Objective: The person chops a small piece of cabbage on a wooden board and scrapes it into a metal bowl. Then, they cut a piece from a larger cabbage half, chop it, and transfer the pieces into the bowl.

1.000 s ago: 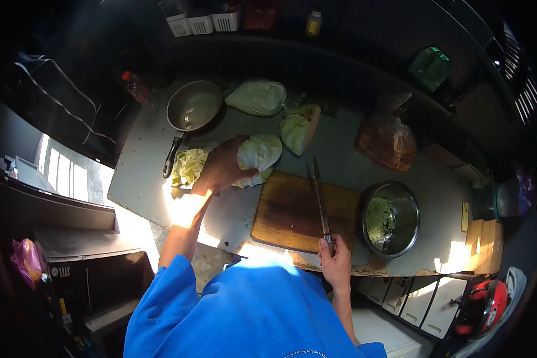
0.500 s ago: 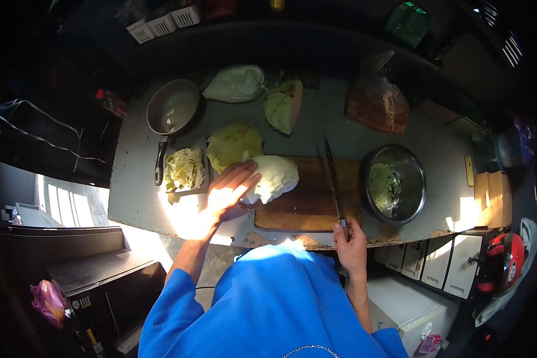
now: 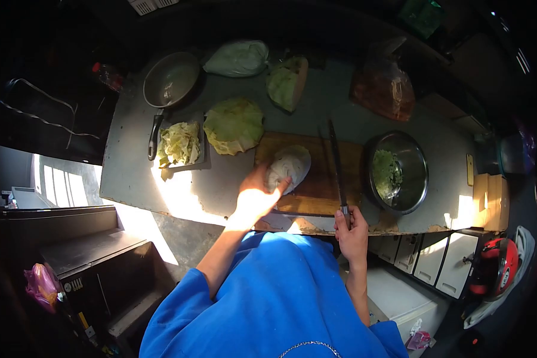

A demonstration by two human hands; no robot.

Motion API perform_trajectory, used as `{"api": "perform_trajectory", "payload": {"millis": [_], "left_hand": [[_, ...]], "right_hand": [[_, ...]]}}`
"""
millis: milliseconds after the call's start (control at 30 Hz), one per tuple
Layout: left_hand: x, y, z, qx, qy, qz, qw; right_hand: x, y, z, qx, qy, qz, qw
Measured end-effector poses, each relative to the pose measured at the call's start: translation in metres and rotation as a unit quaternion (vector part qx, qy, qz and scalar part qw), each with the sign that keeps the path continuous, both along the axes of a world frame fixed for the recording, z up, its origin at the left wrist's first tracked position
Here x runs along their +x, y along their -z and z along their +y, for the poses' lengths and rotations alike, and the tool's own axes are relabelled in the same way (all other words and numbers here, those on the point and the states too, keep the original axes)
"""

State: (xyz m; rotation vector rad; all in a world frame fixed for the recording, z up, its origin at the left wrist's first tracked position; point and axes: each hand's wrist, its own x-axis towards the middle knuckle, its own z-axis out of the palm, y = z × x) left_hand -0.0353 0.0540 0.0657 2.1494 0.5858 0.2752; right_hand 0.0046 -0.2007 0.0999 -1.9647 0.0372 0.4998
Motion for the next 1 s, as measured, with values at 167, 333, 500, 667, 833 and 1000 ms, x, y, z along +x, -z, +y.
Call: {"api": "perform_trajectory", "payload": {"millis": [167, 333, 500, 667, 833, 1000], "left_hand": [[-0.018, -0.006, 0.032, -0.016, 0.091, -0.058, 0.994], [-0.022, 0.006, 0.025, 0.042, 0.138, -0.058, 0.988], [-0.025, 0.016, -0.005, 0.047, 0.068, -0.041, 0.996], [-0.016, 0.006, -0.011, 0.118, 0.092, -0.086, 0.985], [-0.005, -0.001, -0.015, 0.206, 0.149, -0.045, 0.966], [-0.002, 0.007, 0.011, 0.022, 0.172, -0.043, 0.984]], "right_hand": [[0.005, 0.001, 0.000, -0.014, -0.010, -0.004, 1.000], [0.004, 0.001, 0.005, -0.019, -0.052, -0.009, 0.998], [0.001, 0.004, 0.007, -0.028, -0.069, 0.010, 0.997], [-0.001, 0.010, 0.005, -0.023, -0.068, -0.026, 0.997], [0.001, 0.003, 0.005, 0.013, -0.041, 0.005, 0.999], [0.004, -0.001, 0.003, 0.024, -0.022, 0.029, 0.999]]}}
